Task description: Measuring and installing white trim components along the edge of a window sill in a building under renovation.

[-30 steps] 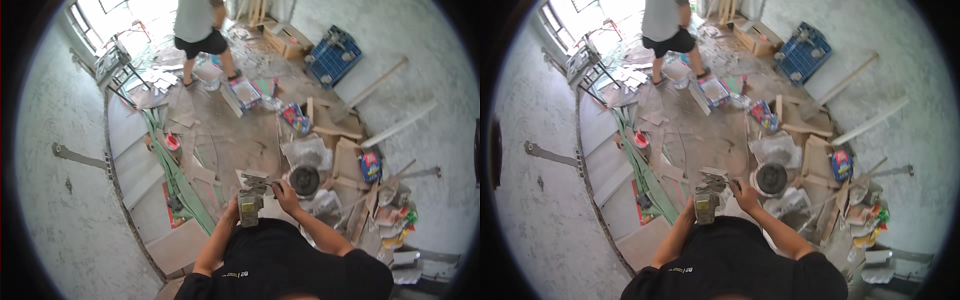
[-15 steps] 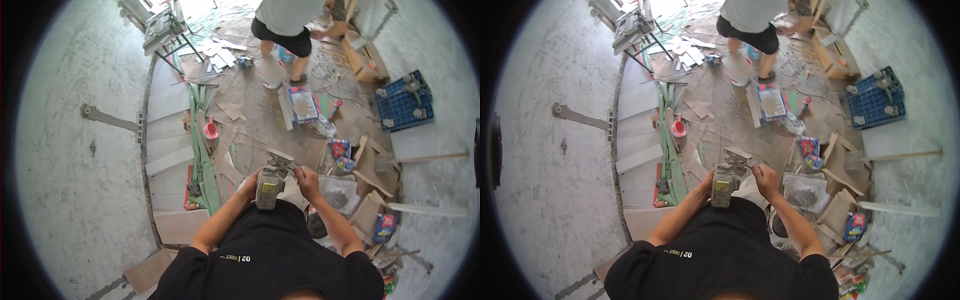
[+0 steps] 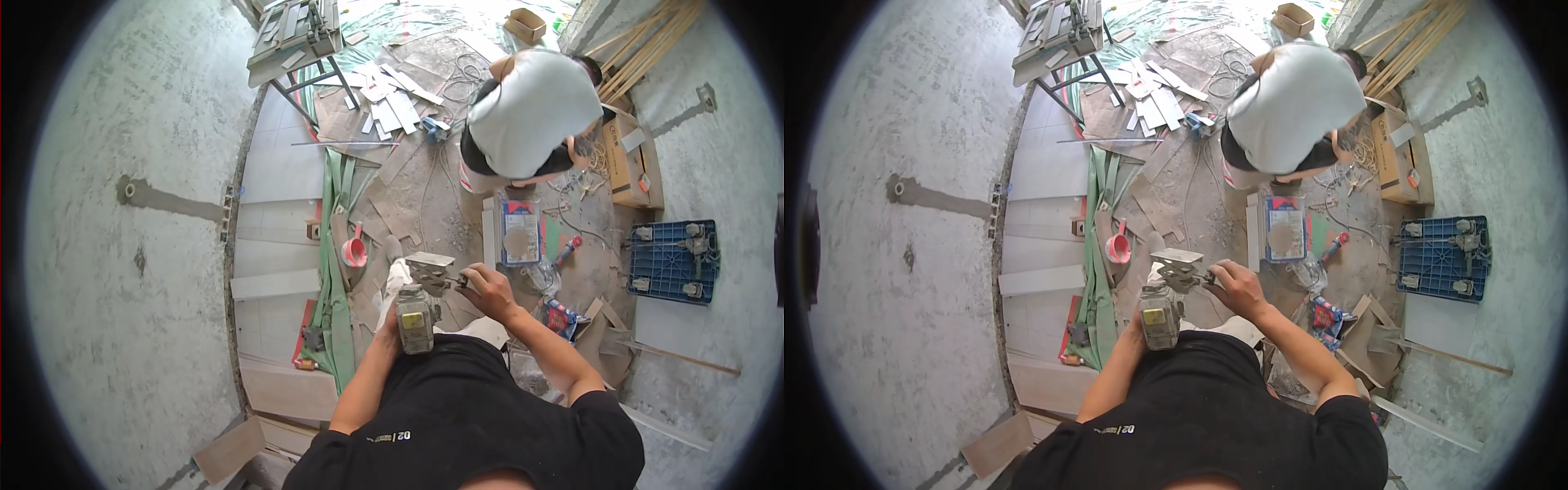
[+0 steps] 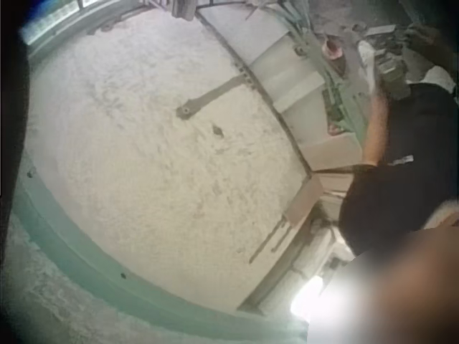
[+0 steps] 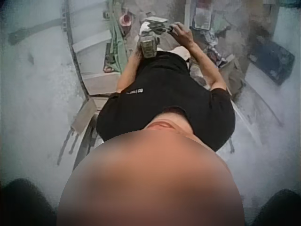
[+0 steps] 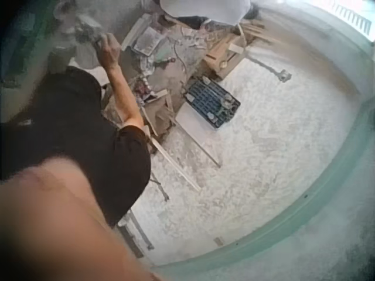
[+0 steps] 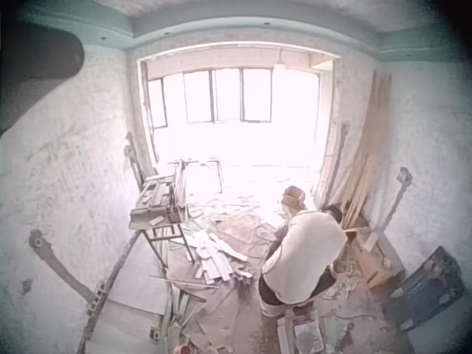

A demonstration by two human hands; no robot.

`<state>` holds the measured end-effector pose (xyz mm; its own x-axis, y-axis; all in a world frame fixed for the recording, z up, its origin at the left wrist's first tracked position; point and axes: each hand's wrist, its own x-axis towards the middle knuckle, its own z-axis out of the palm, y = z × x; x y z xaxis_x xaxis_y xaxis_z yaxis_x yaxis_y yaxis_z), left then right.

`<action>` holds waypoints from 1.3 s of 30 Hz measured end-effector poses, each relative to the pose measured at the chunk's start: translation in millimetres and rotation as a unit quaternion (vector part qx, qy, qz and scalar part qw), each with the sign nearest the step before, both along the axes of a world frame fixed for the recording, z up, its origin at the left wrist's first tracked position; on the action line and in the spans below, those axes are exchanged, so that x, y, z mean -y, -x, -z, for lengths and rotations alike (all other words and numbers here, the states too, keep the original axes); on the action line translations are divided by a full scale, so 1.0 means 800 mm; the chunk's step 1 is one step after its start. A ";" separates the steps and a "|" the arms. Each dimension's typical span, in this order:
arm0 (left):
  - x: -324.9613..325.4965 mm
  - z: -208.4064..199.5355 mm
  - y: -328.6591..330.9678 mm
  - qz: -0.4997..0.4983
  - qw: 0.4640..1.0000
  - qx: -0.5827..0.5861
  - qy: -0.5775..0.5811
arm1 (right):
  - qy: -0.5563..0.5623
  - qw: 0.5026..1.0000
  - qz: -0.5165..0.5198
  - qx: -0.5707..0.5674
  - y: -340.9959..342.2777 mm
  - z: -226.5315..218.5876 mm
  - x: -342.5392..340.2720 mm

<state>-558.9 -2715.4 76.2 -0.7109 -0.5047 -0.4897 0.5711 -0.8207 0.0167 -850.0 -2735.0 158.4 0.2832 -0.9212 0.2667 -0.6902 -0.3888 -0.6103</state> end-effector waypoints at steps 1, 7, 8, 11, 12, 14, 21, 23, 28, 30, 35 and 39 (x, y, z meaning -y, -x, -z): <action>0.036 0.007 -0.013 0.002 1.000 0.013 0.014 | 0.036 0.999 -0.011 -0.032 -0.010 0.002 0.035; 0.266 0.000 -0.062 0.030 0.999 -0.015 0.033 | -0.101 0.994 0.039 0.013 -0.059 -0.013 0.256; 0.305 0.006 -0.072 0.044 0.998 -0.021 0.039 | -0.194 0.976 0.096 0.033 -0.074 -0.016 0.281; 0.417 -0.034 -0.060 0.068 0.996 0.022 0.055 | -0.537 0.644 0.214 0.502 -0.091 -0.019 0.359; 0.473 -0.044 -0.048 0.082 0.995 -0.047 0.044 | -0.626 0.396 0.201 0.641 -0.083 -0.024 0.402; 0.549 -0.077 -0.035 0.096 0.993 0.043 0.052 | -0.601 0.454 0.220 0.620 -0.083 -0.010 0.459; 0.828 -0.045 0.017 0.132 0.987 0.080 0.037 | -0.180 0.928 0.241 0.219 -0.038 -0.010 0.698; 0.910 -0.033 0.038 0.153 0.985 0.073 0.031 | -0.064 0.969 0.199 0.132 -0.007 0.006 0.778; 1.103 -0.035 0.086 0.142 0.988 0.047 -0.025 | -0.017 0.981 0.182 0.059 0.063 -0.011 0.981; 1.177 -0.047 0.110 0.164 0.985 0.032 -0.029 | -0.017 0.984 0.179 0.010 0.088 -0.017 1.044; 1.384 -0.072 0.233 0.200 0.979 0.023 0.033 | -0.527 0.479 0.258 0.653 0.185 -0.016 1.244; 1.547 -0.025 0.320 0.204 0.977 0.054 0.020 | -0.403 0.658 0.354 0.529 0.248 0.010 1.387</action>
